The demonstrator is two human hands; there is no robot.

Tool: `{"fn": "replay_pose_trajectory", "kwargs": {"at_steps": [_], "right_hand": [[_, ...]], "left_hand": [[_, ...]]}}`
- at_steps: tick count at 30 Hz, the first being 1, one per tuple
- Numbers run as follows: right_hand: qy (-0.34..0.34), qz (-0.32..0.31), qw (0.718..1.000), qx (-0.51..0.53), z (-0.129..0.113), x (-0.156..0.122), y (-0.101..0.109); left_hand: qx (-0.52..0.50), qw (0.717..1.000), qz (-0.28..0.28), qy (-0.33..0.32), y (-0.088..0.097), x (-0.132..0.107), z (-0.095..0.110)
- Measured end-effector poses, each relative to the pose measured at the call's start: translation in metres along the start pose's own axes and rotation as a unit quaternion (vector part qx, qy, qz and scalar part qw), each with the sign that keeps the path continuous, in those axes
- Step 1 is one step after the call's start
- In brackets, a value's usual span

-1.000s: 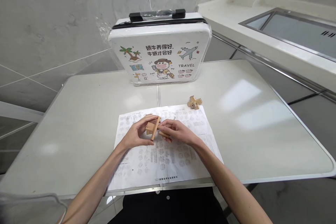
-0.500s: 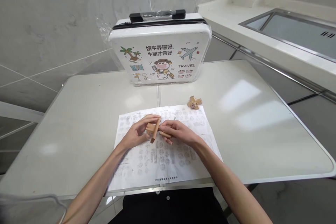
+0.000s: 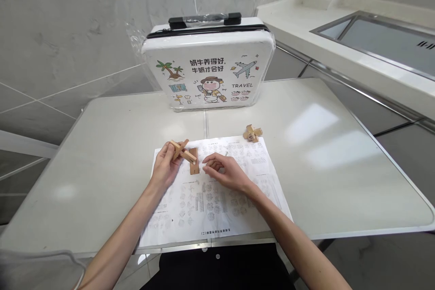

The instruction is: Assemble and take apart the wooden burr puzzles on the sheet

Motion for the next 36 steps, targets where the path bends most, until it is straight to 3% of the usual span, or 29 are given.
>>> {"fn": "replay_pose_trajectory", "kwargs": {"at_steps": [5,9,17,24,29,33,36], "right_hand": [[0.133,-0.013,0.966,-0.219,-0.003,-0.001,-0.011],[0.150,-0.034,0.945,-0.290,-0.002,-0.001,-0.021],[0.136,-0.034,0.923,-0.359,0.003,0.017,-0.027],[0.165,-0.081,0.921,-0.343,0.012,0.034,-0.025],[0.185,-0.037,0.924,-0.333,0.010,0.035,-0.009],[0.121,0.071,0.937,-0.321,0.004,0.033,0.019],[0.080,0.142,0.964,-0.209,-0.001,0.031,0.027]], "left_hand": [[-0.073,0.995,0.069,0.031,0.007,0.007,-0.003],[-0.103,0.990,0.075,0.058,0.006,0.008,-0.005],[-0.099,0.991,0.066,0.057,0.006,0.007,-0.004],[-0.090,0.993,0.046,0.060,0.003,0.006,-0.005],[-0.076,0.995,0.037,0.057,0.004,0.006,-0.006],[-0.056,0.997,0.034,0.045,0.005,0.007,-0.006],[-0.029,0.999,0.018,0.035,0.001,0.005,-0.006]]}}
Point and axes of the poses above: each hand's wrist, its own x-axis towards the middle knuckle, its own y-axis out of the back of the hand, z = x × y, the point moved 4 cm from there along x, towards the middle knuckle, and after that the axes turned 6 degrees about y, right-handed, at the moved point
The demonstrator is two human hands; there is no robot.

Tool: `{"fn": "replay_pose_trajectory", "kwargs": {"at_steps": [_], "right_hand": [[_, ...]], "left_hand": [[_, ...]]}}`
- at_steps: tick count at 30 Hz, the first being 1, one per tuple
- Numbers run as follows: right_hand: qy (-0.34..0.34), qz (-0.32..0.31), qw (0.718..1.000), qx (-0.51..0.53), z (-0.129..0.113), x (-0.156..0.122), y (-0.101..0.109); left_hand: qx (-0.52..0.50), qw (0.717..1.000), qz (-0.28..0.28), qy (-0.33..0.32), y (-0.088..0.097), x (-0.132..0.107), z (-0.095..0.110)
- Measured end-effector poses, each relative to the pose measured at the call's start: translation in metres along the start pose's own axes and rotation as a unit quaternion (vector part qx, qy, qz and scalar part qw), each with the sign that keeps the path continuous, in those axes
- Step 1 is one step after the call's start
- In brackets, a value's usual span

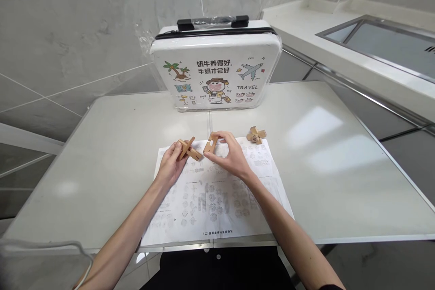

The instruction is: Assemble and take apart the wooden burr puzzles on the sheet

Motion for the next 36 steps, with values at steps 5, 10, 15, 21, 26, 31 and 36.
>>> {"fn": "replay_pose_trajectory", "kwargs": {"at_steps": [5,10,15,21,26,31,36], "right_hand": [[-0.066,0.005,0.973,0.223,-0.008,-0.004,-0.021],[-0.066,0.015,0.963,0.261,-0.009,-0.008,-0.034],[-0.073,-0.019,0.964,0.257,-0.009,-0.011,-0.040],[-0.106,-0.043,0.952,0.285,-0.017,-0.014,-0.045],[-0.207,-0.042,0.909,0.359,-0.013,-0.015,-0.043],[-0.258,-0.032,0.861,0.438,-0.009,-0.014,-0.041],[-0.259,-0.053,0.832,0.487,-0.017,-0.013,-0.041]], "left_hand": [[0.065,0.997,-0.041,-0.006,-0.008,-0.006,-0.004],[0.117,0.991,-0.060,-0.012,-0.010,-0.009,-0.004],[0.142,0.987,-0.076,-0.024,-0.011,-0.010,-0.002],[0.165,0.983,-0.075,-0.025,-0.007,-0.011,-0.004],[0.200,0.975,-0.091,-0.034,-0.009,-0.016,-0.004],[0.357,0.919,-0.096,-0.135,-0.019,-0.024,0.000],[0.460,0.859,-0.050,-0.220,-0.024,-0.028,0.006]]}}
Point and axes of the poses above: each hand's wrist, its own x-axis towards the middle knuckle, its own y-axis out of the back of the hand, z = x × y, the point moved 4 cm from there along x, towards the middle knuckle, and after that the axes turned 6 degrees about y, right-handed, at the moved point
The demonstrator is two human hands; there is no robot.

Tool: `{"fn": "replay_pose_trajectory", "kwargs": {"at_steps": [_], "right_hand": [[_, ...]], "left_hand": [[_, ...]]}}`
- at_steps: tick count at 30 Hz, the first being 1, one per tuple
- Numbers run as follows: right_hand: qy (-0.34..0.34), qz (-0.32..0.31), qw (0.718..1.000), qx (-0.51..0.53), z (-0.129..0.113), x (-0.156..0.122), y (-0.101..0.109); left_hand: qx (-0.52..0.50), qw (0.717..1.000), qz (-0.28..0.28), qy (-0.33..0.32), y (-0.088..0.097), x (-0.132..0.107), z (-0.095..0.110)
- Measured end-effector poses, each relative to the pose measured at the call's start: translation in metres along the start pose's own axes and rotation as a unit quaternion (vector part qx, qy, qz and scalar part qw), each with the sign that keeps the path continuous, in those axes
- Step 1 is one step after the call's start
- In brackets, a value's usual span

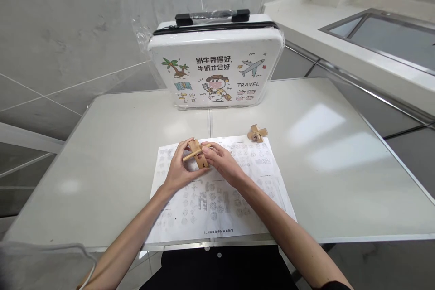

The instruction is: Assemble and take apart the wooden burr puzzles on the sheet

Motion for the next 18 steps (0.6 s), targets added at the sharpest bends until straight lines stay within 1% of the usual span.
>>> {"fn": "replay_pose_trajectory", "kwargs": {"at_steps": [4,7,9,13,15,18], "right_hand": [[-0.007,-0.012,1.000,0.001,0.001,-0.002,-0.003],[-0.010,-0.023,1.000,0.002,0.003,-0.002,-0.003],[-0.008,-0.030,1.000,0.006,0.002,-0.002,-0.003],[-0.004,-0.039,0.999,0.024,-0.005,-0.002,-0.005],[-0.007,-0.042,0.999,0.026,-0.007,-0.002,-0.006],[-0.009,-0.056,0.998,0.027,-0.007,-0.002,-0.007]], "left_hand": [[0.081,0.993,0.049,-0.064,0.004,-0.002,0.006],[0.102,0.988,0.069,-0.090,0.006,-0.003,0.007],[0.094,0.990,0.058,-0.086,0.007,-0.003,0.005],[0.069,0.994,0.011,-0.082,0.006,-0.001,-0.002],[0.059,0.994,0.010,-0.089,0.006,0.000,-0.005],[0.052,0.994,0.030,-0.096,0.007,0.000,-0.007]]}}
Point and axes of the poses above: each hand's wrist, its own x-axis towards the middle knuckle, its own y-axis out of the back of the hand, z = x × y, the point moved 4 cm from there along x, towards the middle knuckle, and after that the axes turned 6 degrees about y, right-handed, at the moved point
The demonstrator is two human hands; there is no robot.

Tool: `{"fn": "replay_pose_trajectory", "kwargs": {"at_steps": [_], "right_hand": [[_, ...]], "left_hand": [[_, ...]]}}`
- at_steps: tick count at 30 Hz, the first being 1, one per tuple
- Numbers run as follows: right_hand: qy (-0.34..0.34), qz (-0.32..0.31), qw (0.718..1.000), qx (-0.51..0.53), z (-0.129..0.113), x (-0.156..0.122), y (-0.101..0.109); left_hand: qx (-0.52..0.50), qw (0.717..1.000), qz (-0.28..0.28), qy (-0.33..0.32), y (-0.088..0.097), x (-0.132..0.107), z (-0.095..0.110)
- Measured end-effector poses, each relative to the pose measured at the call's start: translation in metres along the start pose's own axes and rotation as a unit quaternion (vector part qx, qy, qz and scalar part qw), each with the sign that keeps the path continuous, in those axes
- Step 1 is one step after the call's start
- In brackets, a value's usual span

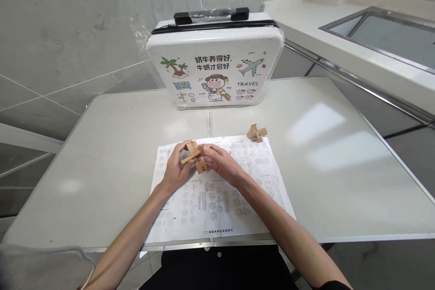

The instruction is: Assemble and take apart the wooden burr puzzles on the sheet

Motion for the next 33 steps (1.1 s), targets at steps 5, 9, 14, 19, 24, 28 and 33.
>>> {"fn": "replay_pose_trajectory", "kwargs": {"at_steps": [5,9,14,19,24,28,33], "right_hand": [[-0.018,-0.005,1.000,0.005,0.010,-0.001,0.003],[-0.023,-0.005,1.000,0.009,0.012,-0.001,0.003],[-0.019,-0.021,1.000,0.008,0.006,0.000,0.000],[-0.016,-0.021,1.000,0.007,0.006,0.000,0.003],[-0.023,-0.030,0.999,-0.013,0.003,0.000,0.007],[-0.025,-0.029,0.999,-0.017,0.000,-0.001,0.009],[-0.033,-0.019,0.999,-0.018,0.000,-0.002,0.010]], "left_hand": [[0.005,1.000,-0.010,-0.007,0.000,0.001,0.002],[-0.007,1.000,-0.020,-0.007,0.000,0.002,0.004],[-0.013,0.999,-0.044,-0.011,-0.001,0.000,0.007],[0.012,0.999,0.005,-0.051,0.002,0.001,0.014],[0.002,0.999,-0.009,-0.037,0.002,0.002,0.018],[-0.005,1.000,-0.022,-0.021,0.001,0.001,0.019],[0.020,0.999,-0.021,-0.038,0.000,-0.001,0.019]]}}
Point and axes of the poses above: each hand's wrist, its own x-axis towards the middle knuckle, its own y-axis out of the back of the hand, z = x × y, the point moved 4 cm from there along x, towards the middle knuckle, and after that the axes turned 6 degrees about y, right-handed, at the moved point
